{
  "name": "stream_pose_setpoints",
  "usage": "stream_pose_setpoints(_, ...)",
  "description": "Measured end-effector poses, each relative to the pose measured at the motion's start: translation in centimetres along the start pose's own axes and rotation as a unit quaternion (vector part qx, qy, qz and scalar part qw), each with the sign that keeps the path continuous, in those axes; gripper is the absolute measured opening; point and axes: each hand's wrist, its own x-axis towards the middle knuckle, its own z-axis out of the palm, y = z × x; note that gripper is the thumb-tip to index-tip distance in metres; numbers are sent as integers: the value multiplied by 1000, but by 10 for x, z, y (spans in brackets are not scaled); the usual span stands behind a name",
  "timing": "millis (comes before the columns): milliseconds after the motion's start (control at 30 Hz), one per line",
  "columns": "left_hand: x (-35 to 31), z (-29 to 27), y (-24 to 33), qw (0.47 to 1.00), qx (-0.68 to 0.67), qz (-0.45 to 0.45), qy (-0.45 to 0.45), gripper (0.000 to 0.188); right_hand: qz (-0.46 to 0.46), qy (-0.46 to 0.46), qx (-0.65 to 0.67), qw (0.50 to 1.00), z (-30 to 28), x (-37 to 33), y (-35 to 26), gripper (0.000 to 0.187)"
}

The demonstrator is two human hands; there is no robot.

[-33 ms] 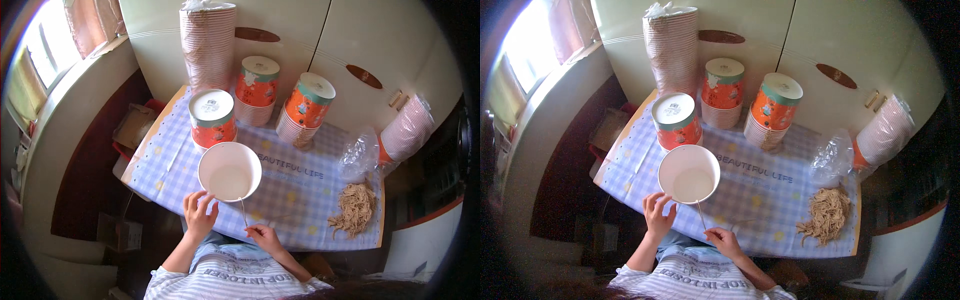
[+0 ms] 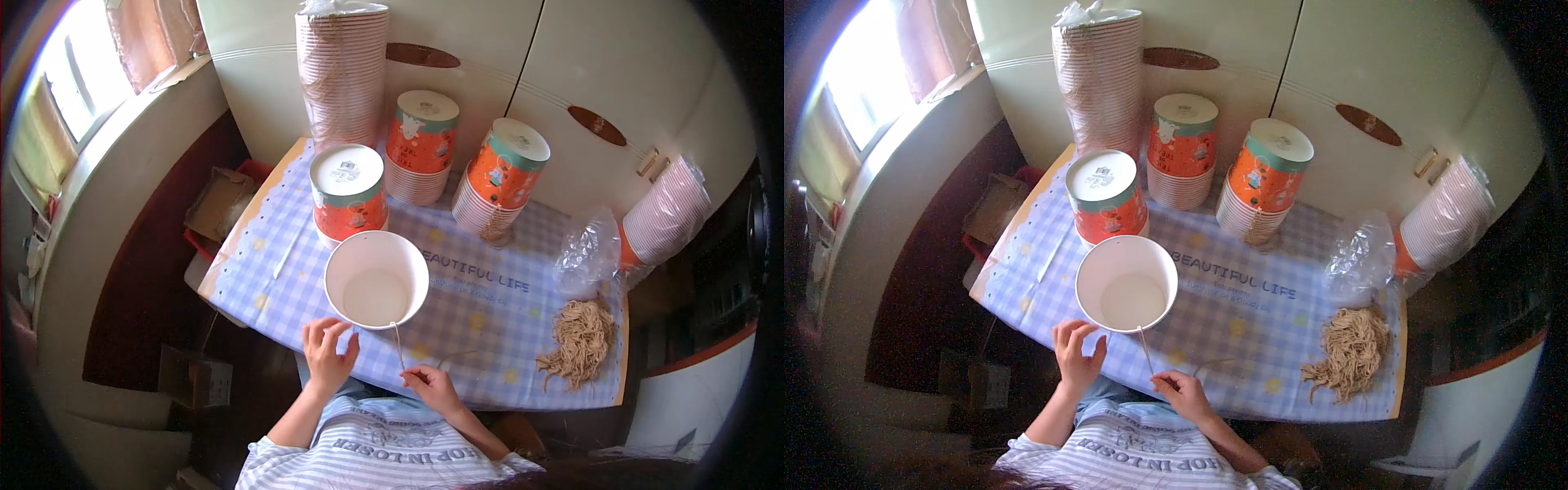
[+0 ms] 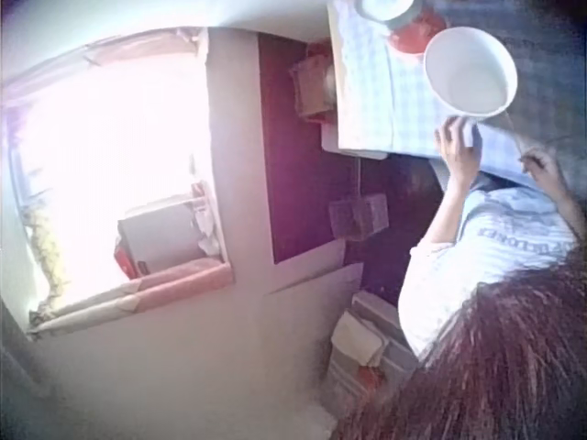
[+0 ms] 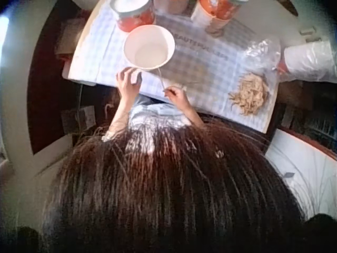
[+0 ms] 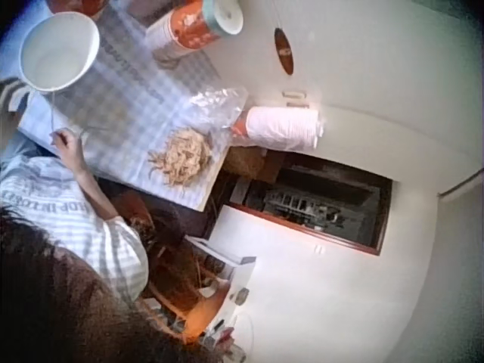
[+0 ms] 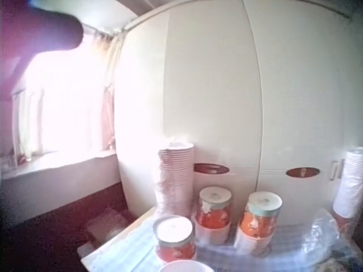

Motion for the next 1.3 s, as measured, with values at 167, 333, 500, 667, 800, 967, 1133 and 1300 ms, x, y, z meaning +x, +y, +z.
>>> stream_pose_setpoints(167, -51, 20, 6, 914, -277, -235, -182, 7, -48, 20, -7, 999, 5, 4, 8, 16)
stream_pose_setpoints(333, -60, 27, 18, 852, -366, -293, -234, 10, -63, 17, -47, 997, 8, 4, 1, 15)
stream_pose_setpoints(500, -73, 39, 17, 793, -443, -345, -238, 9, -72, 28, -77, 994, 9, 2, -2, 14)
stream_pose_setpoints(667, -70, 37, 24, 685, -538, -440, -217, 9, -89, 25, -85, 992, 10, 3, -2, 11)
stream_pose_setpoints(800, -63, 36, 28, 684, -545, -447, -189, 9, -91, 21, -85, 992, 10, 2, -7, 10)
stream_pose_setpoints(967, -56, 43, 23, 678, -541, -467, -174, 9, -77, 3, -130, 988, 11, 0, 5, 9)
stream_pose_setpoints(1133, -47, 50, 21, 667, -566, -468, -125, 7, -46, -16, -203, 978, 11, -3, 0, 9)
stream_pose_setpoints(1300, -36, 54, 22, 625, -591, -498, -110, 5, -49, -18, -241, 969, 14, -4, -3, 10)
